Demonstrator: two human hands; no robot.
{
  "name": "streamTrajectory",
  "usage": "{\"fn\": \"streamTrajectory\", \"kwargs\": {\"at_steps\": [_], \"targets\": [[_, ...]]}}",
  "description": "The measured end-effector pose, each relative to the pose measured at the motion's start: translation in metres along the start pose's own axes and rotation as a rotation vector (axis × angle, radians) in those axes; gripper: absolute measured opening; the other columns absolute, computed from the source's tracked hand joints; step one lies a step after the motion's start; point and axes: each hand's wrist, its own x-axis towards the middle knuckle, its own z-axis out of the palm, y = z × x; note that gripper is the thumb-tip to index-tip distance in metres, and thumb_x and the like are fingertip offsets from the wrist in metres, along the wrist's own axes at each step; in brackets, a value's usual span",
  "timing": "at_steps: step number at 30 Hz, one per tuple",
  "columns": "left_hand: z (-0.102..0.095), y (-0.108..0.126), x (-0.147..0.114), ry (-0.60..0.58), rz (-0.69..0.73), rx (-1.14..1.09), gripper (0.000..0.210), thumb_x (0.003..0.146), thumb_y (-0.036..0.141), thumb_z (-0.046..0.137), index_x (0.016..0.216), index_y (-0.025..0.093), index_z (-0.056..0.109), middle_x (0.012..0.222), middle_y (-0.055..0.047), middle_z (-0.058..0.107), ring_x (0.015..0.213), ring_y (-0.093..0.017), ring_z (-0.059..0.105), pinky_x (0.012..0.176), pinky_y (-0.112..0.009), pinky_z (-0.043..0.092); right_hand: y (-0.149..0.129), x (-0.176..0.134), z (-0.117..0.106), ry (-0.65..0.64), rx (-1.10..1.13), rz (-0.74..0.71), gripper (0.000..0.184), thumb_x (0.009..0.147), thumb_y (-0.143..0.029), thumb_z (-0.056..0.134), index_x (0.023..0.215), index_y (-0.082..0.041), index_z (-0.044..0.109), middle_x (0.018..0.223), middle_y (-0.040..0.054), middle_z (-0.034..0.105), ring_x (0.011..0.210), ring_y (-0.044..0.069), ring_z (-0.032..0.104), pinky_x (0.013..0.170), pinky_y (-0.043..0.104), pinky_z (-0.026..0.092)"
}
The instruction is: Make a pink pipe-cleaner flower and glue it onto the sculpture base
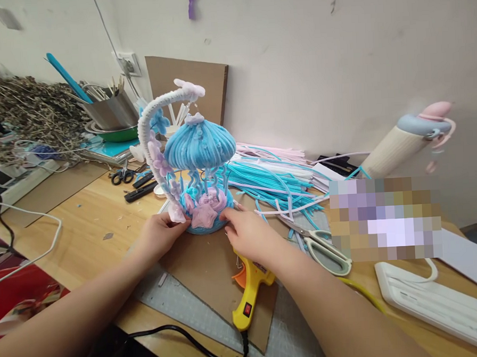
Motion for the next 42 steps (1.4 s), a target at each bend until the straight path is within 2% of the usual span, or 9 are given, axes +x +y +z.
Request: {"fn": "streamTrajectory", "kwargs": {"at_steps": [4, 9, 18, 24, 31, 35, 42], "targets": [[0.002, 0.011, -0.003, 0.033, -0.046, 0.083, 0.027, 0.085, 0.040, 0.053, 0.072, 0.019, 0.066, 0.065, -0.003, 0.066, 0.062, -0.021, 0.061, 0.052, -0.028, 0.033, 0.004, 0.001, 0.001, -0.003, 0.018, 0.009, 0.030, 0.087, -0.012, 0.050, 0.114, -0.017, 0.062, 0.117, 0.0111, 0.069, 0.110, 0.026, 0.063, 0.095, 0.037, 0.047], [0.005, 0.016, -0.005, 0.075, -0.079, 0.118, 0.023, 0.088, 0.034, 0.050, 0.081, 0.020, 0.066, 0.085, -0.010, 0.072, 0.081, -0.027, 0.065, 0.060, -0.031, 0.035, 0.008, 0.001, 0.003, 0.011, 0.023, 0.002, 0.029, 0.087, -0.012, 0.050, 0.113, -0.019, 0.062, 0.115, 0.0097, 0.069, 0.109, 0.025, 0.064, 0.094, 0.037, 0.048], [0.006, 0.008, 0.001, 0.109, -0.143, -0.018, 0.026, 0.088, 0.036, 0.049, 0.083, 0.020, 0.069, 0.075, -0.005, 0.073, 0.076, -0.026, 0.068, 0.058, -0.029, 0.040, 0.002, 0.003, 0.000, 0.005, 0.033, -0.033, 0.027, 0.088, -0.010, 0.050, 0.109, -0.018, 0.064, 0.113, 0.0072, 0.071, 0.113, 0.025, 0.063, 0.102, 0.040, 0.045], [0.005, 0.007, 0.001, 0.117, -0.134, -0.104, 0.021, 0.085, 0.033, 0.054, 0.082, 0.020, 0.070, 0.076, -0.004, 0.074, 0.076, -0.026, 0.068, 0.059, -0.029, 0.042, 0.010, 0.007, 0.004, 0.055, -0.013, -0.104, 0.033, 0.088, -0.006, 0.044, 0.110, -0.018, 0.066, 0.114, 0.0056, 0.072, 0.123, 0.025, 0.058, 0.117, 0.046, 0.029], [0.004, -0.001, 0.007, 0.210, -0.162, -0.233, 0.028, 0.086, 0.034, 0.049, 0.089, 0.017, 0.071, 0.080, -0.004, 0.076, 0.078, -0.024, 0.067, 0.064, -0.029, 0.047, 0.007, 0.007, 0.003, 0.044, 0.005, -0.074, 0.033, 0.088, -0.005, 0.045, 0.109, -0.018, 0.067, 0.110, 0.0054, 0.074, 0.108, 0.022, 0.068, 0.120, 0.046, 0.025], [0.004, -0.010, 0.008, 0.251, -0.131, -0.281, 0.030, 0.084, 0.039, 0.054, 0.087, 0.015, 0.072, 0.078, -0.004, 0.075, 0.077, -0.024, 0.066, 0.069, -0.031, 0.048, 0.008, 0.007, 0.003, 0.049, 0.003, -0.088, 0.032, 0.087, -0.005, 0.046, 0.109, -0.017, 0.066, 0.109, 0.0055, 0.074, 0.108, 0.023, 0.068, 0.119, 0.048, 0.025], [0.008, -0.020, 0.007, 0.305, -0.008, -0.287, 0.031, 0.088, 0.037, 0.048, 0.089, 0.017, 0.072, 0.092, -0.007, 0.071, 0.093, -0.024, 0.063, 0.085, -0.036, 0.047, 0.010, 0.006, 0.003, 0.035, 0.009, -0.089, 0.033, 0.087, -0.005, 0.044, 0.109, -0.018, 0.065, 0.114, 0.0062, 0.073, 0.112, 0.023, 0.066, 0.121, 0.048, 0.020]]}}
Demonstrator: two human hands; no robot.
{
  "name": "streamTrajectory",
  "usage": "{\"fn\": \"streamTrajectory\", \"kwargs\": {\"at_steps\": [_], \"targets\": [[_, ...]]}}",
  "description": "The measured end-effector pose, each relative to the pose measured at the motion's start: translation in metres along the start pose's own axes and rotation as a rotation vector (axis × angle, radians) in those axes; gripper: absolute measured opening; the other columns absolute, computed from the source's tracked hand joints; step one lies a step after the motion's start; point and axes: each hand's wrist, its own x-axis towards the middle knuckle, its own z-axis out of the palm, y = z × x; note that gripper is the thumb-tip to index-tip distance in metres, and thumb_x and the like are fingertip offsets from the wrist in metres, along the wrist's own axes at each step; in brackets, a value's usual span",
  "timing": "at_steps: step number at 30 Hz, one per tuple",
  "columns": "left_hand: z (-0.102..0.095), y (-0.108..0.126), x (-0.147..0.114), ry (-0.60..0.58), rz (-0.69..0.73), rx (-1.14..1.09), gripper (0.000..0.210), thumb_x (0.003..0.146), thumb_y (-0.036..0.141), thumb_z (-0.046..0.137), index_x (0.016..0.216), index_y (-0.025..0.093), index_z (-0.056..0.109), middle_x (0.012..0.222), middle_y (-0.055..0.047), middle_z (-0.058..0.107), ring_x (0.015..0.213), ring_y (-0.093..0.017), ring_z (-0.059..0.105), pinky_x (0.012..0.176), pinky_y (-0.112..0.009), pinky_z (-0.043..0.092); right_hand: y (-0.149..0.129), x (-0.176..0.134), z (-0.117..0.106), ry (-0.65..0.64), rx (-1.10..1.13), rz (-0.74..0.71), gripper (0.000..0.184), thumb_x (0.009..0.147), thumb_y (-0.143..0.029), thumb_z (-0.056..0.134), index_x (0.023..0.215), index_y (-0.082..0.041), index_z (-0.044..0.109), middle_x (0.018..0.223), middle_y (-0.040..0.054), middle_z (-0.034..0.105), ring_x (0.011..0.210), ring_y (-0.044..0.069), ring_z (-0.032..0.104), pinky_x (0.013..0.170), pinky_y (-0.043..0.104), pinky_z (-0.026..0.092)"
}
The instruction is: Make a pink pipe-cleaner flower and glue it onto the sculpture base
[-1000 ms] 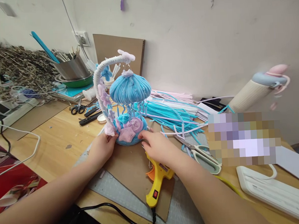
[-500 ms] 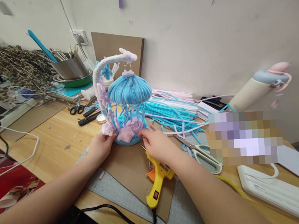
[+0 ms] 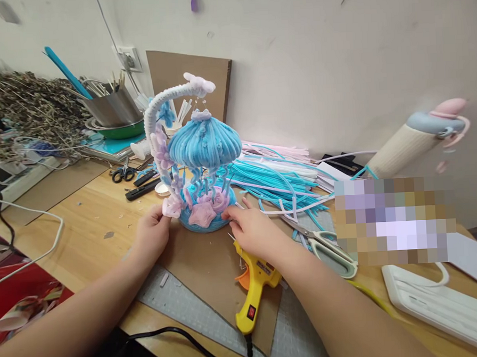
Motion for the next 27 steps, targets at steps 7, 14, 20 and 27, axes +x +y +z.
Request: {"fn": "streamTrajectory", "kwargs": {"at_steps": [7, 14, 20, 27], "targets": [[-0.006, 0.006, -0.007, -0.131, 0.138, 0.073, 0.016, 0.082, 0.032, 0.061, 0.084, 0.020, 0.071, 0.089, -0.004, 0.064, 0.081, -0.020, 0.061, 0.073, -0.031, 0.049, -0.003, 0.000, -0.002, -0.016, -0.018, 0.005, 0.032, 0.087, -0.006, 0.045, 0.110, -0.018, 0.065, 0.112, 0.0067, 0.073, 0.115, 0.024, 0.065, 0.118, 0.048, 0.027], [-0.012, 0.009, -0.013, -0.220, 0.232, 0.181, 0.011, 0.084, 0.028, 0.060, 0.082, 0.023, 0.069, 0.099, -0.004, 0.065, 0.097, -0.022, 0.062, 0.086, -0.035, 0.048, -0.002, -0.001, -0.002, -0.022, -0.013, 0.001, 0.036, 0.087, -0.005, 0.044, 0.111, -0.021, 0.065, 0.115, 0.0054, 0.072, 0.113, 0.024, 0.066, 0.117, 0.052, 0.028], [-0.008, 0.017, -0.012, -0.231, 0.207, 0.285, 0.012, 0.084, 0.023, 0.057, 0.077, 0.020, 0.066, 0.088, -0.005, 0.065, 0.089, -0.024, 0.062, 0.079, -0.035, 0.048, 0.004, -0.001, 0.002, -0.015, -0.015, 0.007, 0.034, 0.088, -0.009, 0.045, 0.113, -0.020, 0.065, 0.117, 0.0067, 0.071, 0.136, 0.030, 0.046, 0.117, 0.056, 0.026], [-0.006, 0.024, -0.012, -0.260, 0.177, 0.342, 0.013, 0.084, 0.018, 0.052, 0.073, 0.020, 0.058, 0.085, -0.008, 0.065, 0.088, -0.027, 0.061, 0.078, -0.038, 0.047, 0.004, 0.000, 0.002, -0.011, -0.034, -0.012, 0.035, 0.088, -0.008, 0.044, 0.114, -0.020, 0.065, 0.117, 0.0053, 0.072, 0.135, 0.028, 0.047, 0.120, 0.054, 0.021]]}}
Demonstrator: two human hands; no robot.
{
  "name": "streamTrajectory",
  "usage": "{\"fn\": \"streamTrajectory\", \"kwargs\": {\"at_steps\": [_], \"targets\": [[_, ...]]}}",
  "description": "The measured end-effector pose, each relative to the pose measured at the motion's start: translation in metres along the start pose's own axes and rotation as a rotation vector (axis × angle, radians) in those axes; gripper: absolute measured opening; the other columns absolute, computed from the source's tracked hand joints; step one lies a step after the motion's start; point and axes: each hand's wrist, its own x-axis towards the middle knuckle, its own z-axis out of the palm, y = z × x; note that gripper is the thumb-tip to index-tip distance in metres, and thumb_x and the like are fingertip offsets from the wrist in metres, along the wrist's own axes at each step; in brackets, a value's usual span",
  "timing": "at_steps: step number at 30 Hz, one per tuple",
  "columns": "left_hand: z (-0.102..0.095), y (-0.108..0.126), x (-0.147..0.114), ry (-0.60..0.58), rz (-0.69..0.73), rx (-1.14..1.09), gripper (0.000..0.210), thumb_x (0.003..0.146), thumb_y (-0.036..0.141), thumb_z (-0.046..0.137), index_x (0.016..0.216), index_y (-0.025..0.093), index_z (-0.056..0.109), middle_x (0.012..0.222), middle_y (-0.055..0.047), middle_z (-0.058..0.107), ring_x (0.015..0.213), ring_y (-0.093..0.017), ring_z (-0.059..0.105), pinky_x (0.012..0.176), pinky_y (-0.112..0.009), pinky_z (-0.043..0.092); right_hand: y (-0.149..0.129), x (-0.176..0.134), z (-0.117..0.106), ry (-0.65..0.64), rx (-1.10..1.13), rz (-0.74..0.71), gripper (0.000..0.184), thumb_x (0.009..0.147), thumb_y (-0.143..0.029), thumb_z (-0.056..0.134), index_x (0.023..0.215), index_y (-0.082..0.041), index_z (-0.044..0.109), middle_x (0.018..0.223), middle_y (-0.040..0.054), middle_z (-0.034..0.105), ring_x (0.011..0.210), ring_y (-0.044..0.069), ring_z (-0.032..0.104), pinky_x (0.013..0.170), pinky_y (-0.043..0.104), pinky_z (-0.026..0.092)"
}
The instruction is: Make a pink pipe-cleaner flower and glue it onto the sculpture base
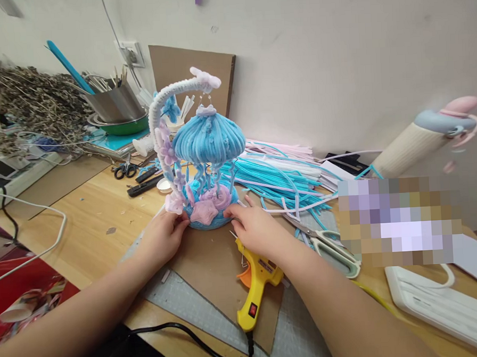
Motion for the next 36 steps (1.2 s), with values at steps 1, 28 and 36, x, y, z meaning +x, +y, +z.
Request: {"fn": "streamTrajectory", "kwargs": {"at_steps": [1, 28, 36], "targets": [[0.000, -0.001, -0.001, -0.002, 0.000, -0.002, 0.013, 0.085, 0.018, 0.051, 0.073, 0.020, 0.058, 0.086, -0.008, 0.065, 0.088, -0.027, 0.061, 0.078, -0.038, 0.047, -0.001, 0.000, -0.001, -0.001, 0.002, -0.002, 0.035, 0.088, -0.008, 0.044, 0.113, -0.020, 0.065, 0.115, 0.0052, 0.072, 0.132, 0.027, 0.051, 0.120, 0.055, 0.021], [-0.003, -0.003, -0.012, 0.008, -0.149, -0.469, 0.026, 0.092, 0.036, 0.042, 0.088, 0.019, 0.062, 0.062, 0.000, 0.064, 0.046, -0.012, 0.053, 0.048, -0.024, 0.042, -0.005, 0.000, -0.005, -0.018, 0.014, -0.004, 0.033, 0.087, -0.006, 0.045, 0.108, -0.020, 0.065, 0.112, 0.0053, 0.073, 0.115, 0.024, 0.065, 0.118, 0.052, 0.026], [0.000, -0.009, -0.012, 0.069, -0.080, -0.324, 0.014, 0.085, 0.032, 0.057, 0.088, 0.021, 0.066, 0.080, -0.002, 0.065, 0.073, -0.018, 0.059, 0.066, -0.028, 0.046, -0.003, -0.001, -0.002, -0.002, -0.003, 0.002, 0.033, 0.088, -0.009, 0.045, 0.112, -0.020, 0.065, 0.114, 0.0053, 0.072, 0.129, 0.029, 0.053, 0.117, 0.056, 0.028]]}}
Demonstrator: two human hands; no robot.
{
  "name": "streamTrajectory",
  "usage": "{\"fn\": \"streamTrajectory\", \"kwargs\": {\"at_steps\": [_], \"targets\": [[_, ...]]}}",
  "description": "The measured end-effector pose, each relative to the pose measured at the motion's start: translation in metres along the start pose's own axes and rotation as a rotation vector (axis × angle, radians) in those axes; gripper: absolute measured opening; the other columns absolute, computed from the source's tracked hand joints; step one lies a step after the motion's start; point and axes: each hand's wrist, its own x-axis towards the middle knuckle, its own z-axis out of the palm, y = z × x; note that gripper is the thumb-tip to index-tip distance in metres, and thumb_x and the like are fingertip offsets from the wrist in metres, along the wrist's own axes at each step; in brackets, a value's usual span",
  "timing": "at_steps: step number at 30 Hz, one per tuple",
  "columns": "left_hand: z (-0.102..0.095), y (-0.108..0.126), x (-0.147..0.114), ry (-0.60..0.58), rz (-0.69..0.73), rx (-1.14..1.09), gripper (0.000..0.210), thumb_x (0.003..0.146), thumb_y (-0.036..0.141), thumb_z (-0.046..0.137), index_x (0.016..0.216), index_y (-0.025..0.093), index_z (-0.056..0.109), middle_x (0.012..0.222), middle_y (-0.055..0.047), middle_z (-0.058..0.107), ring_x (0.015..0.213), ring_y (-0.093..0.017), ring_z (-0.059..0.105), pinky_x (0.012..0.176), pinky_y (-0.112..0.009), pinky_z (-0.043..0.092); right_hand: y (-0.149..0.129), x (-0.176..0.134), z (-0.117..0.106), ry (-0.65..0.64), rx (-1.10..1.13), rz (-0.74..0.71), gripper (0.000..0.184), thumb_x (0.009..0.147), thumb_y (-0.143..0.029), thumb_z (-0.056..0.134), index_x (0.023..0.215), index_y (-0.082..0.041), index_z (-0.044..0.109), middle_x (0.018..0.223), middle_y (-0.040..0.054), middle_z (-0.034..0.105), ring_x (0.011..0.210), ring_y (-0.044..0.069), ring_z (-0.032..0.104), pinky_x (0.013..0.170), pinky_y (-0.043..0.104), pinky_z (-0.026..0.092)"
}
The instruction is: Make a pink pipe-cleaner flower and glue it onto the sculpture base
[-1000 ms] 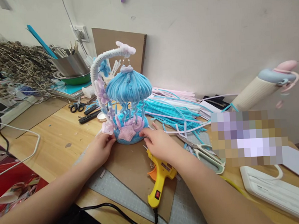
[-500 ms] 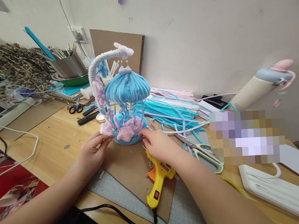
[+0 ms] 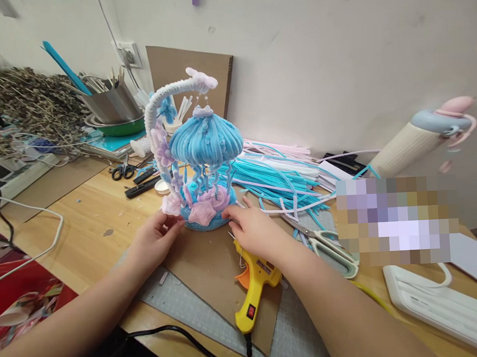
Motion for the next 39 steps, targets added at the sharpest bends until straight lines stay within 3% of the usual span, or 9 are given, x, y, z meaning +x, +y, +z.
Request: {"fn": "streamTrajectory", "kwargs": {"at_steps": [3, 7, 13, 20, 23, 26, 31, 39], "targets": [[0.002, 0.002, -0.001, -0.039, 0.108, 0.069, 0.007, 0.083, 0.027, 0.062, 0.083, 0.022, 0.067, 0.084, -0.002, 0.064, 0.074, -0.016, 0.059, 0.069, -0.028, 0.047, -0.001, 0.000, -0.001, -0.012, 0.002, -0.007, 0.033, 0.087, -0.008, 0.045, 0.111, -0.019, 0.064, 0.114, 0.0059, 0.072, 0.121, 0.027, 0.061, 0.118, 0.055, 0.025], [0.008, 0.003, 0.000, -0.047, 0.301, 0.231, 0.012, 0.088, 0.025, 0.059, 0.094, 0.024, 0.070, 0.093, -0.004, 0.066, 0.082, -0.017, 0.063, 0.074, -0.028, 0.049, -0.003, 0.001, -0.003, -0.019, 0.001, -0.004, 0.032, 0.087, -0.007, 0.045, 0.110, -0.018, 0.065, 0.115, 0.0070, 0.072, 0.118, 0.025, 0.063, 0.117, 0.052, 0.029], [0.013, 0.003, 0.000, -0.070, 0.395, 0.457, 0.020, 0.093, 0.028, 0.053, 0.100, 0.025, 0.071, 0.096, -0.005, 0.069, 0.089, -0.020, 0.066, 0.074, -0.030, 0.051, -0.003, 0.002, -0.002, -0.017, 0.009, -0.007, 0.032, 0.088, -0.008, 0.046, 0.111, -0.019, 0.065, 0.113, 0.0068, 0.073, 0.116, 0.026, 0.064, 0.119, 0.053, 0.024], [0.012, 0.015, -0.001, -0.114, 0.372, 0.570, 0.022, 0.094, 0.024, 0.047, 0.097, 0.020, 0.068, 0.098, -0.008, 0.069, 0.088, -0.025, 0.066, 0.072, -0.035, 0.051, -0.001, 0.001, -0.001, -0.023, 0.008, -0.002, 0.032, 0.088, -0.008, 0.046, 0.112, -0.017, 0.065, 0.115, 0.0075, 0.072, 0.122, 0.027, 0.060, 0.119, 0.054, 0.022], [0.011, 0.018, -0.004, -0.092, 0.325, 0.576, 0.019, 0.094, 0.021, 0.046, 0.092, 0.018, 0.065, 0.092, -0.008, 0.067, 0.080, -0.024, 0.066, 0.066, -0.034, 0.051, -0.002, 0.001, -0.002, -0.012, 0.000, -0.009, 0.032, 0.087, -0.008, 0.046, 0.111, -0.017, 0.065, 0.114, 0.0072, 0.073, 0.128, 0.028, 0.055, 0.119, 0.054, 0.023], [0.009, 0.016, -0.006, -0.046, 0.285, 0.563, 0.017, 0.093, 0.020, 0.046, 0.092, 0.017, 0.062, 0.093, -0.008, 0.066, 0.078, -0.023, 0.066, 0.063, -0.033, 0.051, -0.004, 0.001, -0.003, -0.021, 0.010, -0.005, 0.032, 0.087, -0.006, 0.046, 0.110, -0.017, 0.065, 0.114, 0.0067, 0.072, 0.123, 0.028, 0.059, 0.119, 0.054, 0.025], [0.005, 0.009, -0.006, -0.014, 0.292, 0.501, 0.013, 0.093, 0.022, 0.050, 0.092, 0.020, 0.063, 0.096, -0.005, 0.066, 0.086, -0.019, 0.067, 0.072, -0.029, 0.052, -0.006, 0.001, -0.005, -0.031, 0.018, 0.005, 0.031, 0.088, -0.006, 0.046, 0.110, -0.016, 0.065, 0.113, 0.0081, 0.073, 0.117, 0.027, 0.063, 0.117, 0.053, 0.029], [0.013, 0.010, -0.004, -0.062, 0.272, 0.489, 0.015, 0.092, 0.028, 0.056, 0.100, 0.025, 0.069, 0.100, -0.003, 0.068, 0.088, -0.020, 0.067, 0.072, -0.030, 0.051, -0.002, 0.001, -0.001, -0.020, 0.018, -0.008, 0.033, 0.087, -0.007, 0.046, 0.111, -0.018, 0.065, 0.116, 0.0071, 0.072, 0.118, 0.027, 0.063, 0.119, 0.055, 0.024]]}}
